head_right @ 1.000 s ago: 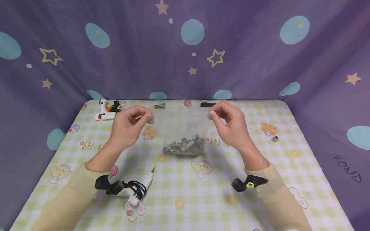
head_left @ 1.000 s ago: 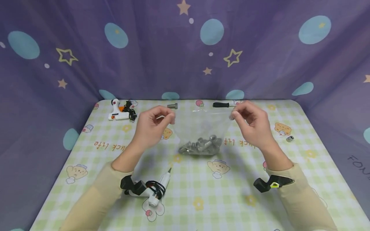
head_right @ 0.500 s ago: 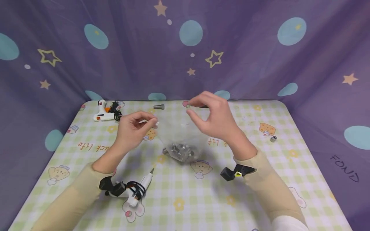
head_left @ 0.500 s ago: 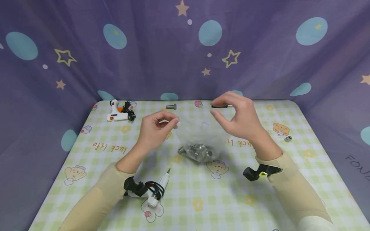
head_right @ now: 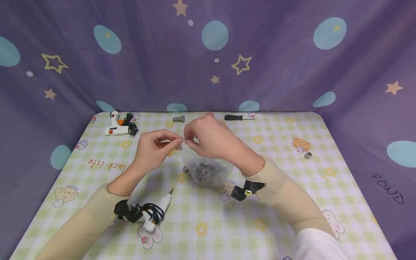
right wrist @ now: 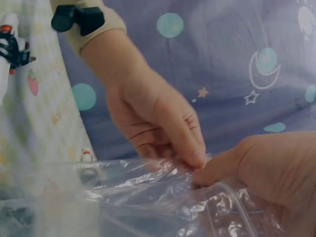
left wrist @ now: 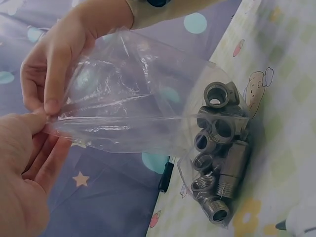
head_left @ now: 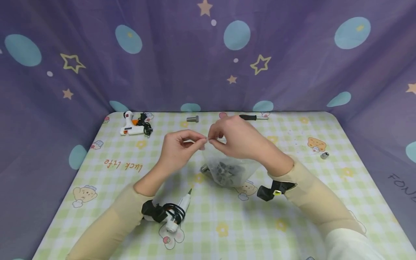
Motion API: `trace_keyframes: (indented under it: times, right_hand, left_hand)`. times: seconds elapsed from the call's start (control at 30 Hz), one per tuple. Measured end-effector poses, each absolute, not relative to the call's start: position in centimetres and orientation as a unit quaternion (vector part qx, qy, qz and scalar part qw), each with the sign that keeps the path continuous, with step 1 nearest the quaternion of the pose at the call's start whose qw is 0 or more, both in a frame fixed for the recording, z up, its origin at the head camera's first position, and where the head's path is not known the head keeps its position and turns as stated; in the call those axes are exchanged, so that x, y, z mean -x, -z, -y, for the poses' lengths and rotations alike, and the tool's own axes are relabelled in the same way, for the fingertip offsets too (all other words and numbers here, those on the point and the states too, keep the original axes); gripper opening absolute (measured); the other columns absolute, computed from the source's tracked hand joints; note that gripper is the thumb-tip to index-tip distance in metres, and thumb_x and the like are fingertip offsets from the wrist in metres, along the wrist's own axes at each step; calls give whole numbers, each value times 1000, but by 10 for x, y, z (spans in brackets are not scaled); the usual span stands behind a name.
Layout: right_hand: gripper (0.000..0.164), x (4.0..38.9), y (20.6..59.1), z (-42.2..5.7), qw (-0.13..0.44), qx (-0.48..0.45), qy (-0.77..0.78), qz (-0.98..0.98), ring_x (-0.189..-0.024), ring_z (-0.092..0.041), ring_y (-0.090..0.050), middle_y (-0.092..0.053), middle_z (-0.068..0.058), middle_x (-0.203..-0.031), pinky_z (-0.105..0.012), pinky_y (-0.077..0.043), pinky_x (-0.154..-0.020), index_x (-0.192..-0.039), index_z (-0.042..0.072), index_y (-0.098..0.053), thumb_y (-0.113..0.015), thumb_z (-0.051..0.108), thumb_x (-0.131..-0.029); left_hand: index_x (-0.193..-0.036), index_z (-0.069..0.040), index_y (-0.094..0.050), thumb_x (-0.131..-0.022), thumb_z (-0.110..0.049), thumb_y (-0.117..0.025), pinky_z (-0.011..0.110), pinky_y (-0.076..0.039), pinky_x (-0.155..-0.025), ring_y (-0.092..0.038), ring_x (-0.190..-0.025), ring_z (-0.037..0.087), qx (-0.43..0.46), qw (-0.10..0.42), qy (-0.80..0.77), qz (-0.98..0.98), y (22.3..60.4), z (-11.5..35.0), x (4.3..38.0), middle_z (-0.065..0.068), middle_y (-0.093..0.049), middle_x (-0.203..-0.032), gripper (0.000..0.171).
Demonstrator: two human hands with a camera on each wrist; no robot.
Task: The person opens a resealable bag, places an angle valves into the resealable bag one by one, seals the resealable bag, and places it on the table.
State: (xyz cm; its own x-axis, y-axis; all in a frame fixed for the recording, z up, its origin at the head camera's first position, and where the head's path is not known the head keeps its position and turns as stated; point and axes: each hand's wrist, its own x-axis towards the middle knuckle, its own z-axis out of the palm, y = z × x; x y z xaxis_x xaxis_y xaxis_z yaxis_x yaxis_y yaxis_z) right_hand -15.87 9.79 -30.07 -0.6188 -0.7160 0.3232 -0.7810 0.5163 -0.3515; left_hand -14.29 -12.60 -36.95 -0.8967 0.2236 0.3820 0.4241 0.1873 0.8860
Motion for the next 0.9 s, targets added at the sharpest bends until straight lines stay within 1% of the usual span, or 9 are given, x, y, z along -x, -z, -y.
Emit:
trace_keyframes:
  times: [0.13,0.2,0.27,0.43,0.5,0.57,0.67,0.8,0.9]
  right_hand:
    - [8,161,304,-98,72,-436,-239,865,-77,-12,-68,-77,4,-86,-38,-58,-85,-93,14,-80,-74,11,-98]
    - [8,162,305,-98,72,-438,-245,862,-76,-13,-67,-76,3,-85,-38,-57,-84,-92,14,-79,-75,11,-98]
    - [8,163,306,-99,74,-439,-251,860,-73,-12,-66,-75,3,-84,-39,-57,-88,-91,14,-79,-75,11,-98]
    - [8,163,308,-100,69,-441,-259,856,-67,-8,-62,-74,1,-84,-36,-57,-79,-91,12,-77,-75,10,-99]
    - [8,162,306,-101,59,-439,-266,856,-65,-7,-61,-73,2,-82,-36,-59,-87,-92,12,-77,-75,10,-99]
    - [8,162,304,-103,47,-436,-275,856,-66,-5,-62,-73,4,-81,-40,-56,-105,-92,12,-76,-74,11,-100]
    - [9,161,300,-108,28,-428,-279,859,-71,-6,-68,-75,5,-81,-40,-55,-109,-92,13,-76,-74,11,-100]
    - [8,159,294,-116,4,-413,-267,871,-80,-9,-74,-77,4,-85,-34,-61,-79,-92,13,-77,-74,12,-100]
    - [10,158,292,-124,-11,-401,-261,878,-81,-10,-75,-78,4,-85,-34,-61,-79,-91,14,-77,-74,11,-100]
  left_hand:
    - [-98,-1,-82,-94,-4,-80,30,-65,-74,-77,-78,9,216,73,598,768,369,125,143,19,-80,-95,5]
    - [-97,-2,-83,-94,-5,-81,29,-65,-74,-78,-78,10,218,74,591,773,368,124,144,18,-81,-94,5]
    - [-96,-3,-83,-94,-5,-81,29,-65,-72,-78,-77,12,221,77,583,778,367,123,144,16,-81,-92,4]
    - [-97,-1,-81,-97,-3,-76,27,-64,-73,-76,-74,19,248,93,562,784,365,121,143,16,-79,-89,5]
    - [-97,0,-79,-98,-2,-75,27,-64,-75,-75,-74,18,259,100,558,782,363,120,141,16,-78,-89,5]
    - [-96,-1,-79,-98,-1,-75,27,-64,-76,-74,-74,16,262,107,559,780,361,120,140,14,-77,-89,5]
    - [-93,-2,-79,-97,0,-76,27,-64,-77,-72,-74,12,261,116,560,777,357,118,139,12,-76,-88,5]
    - [-90,-1,-78,-95,1,-78,24,-63,-75,-71,-73,10,262,129,561,774,355,117,140,11,-76,-87,5]
    - [-89,0,-78,-94,3,-78,24,-63,-75,-71,-72,10,267,135,568,767,355,116,142,13,-76,-88,6]
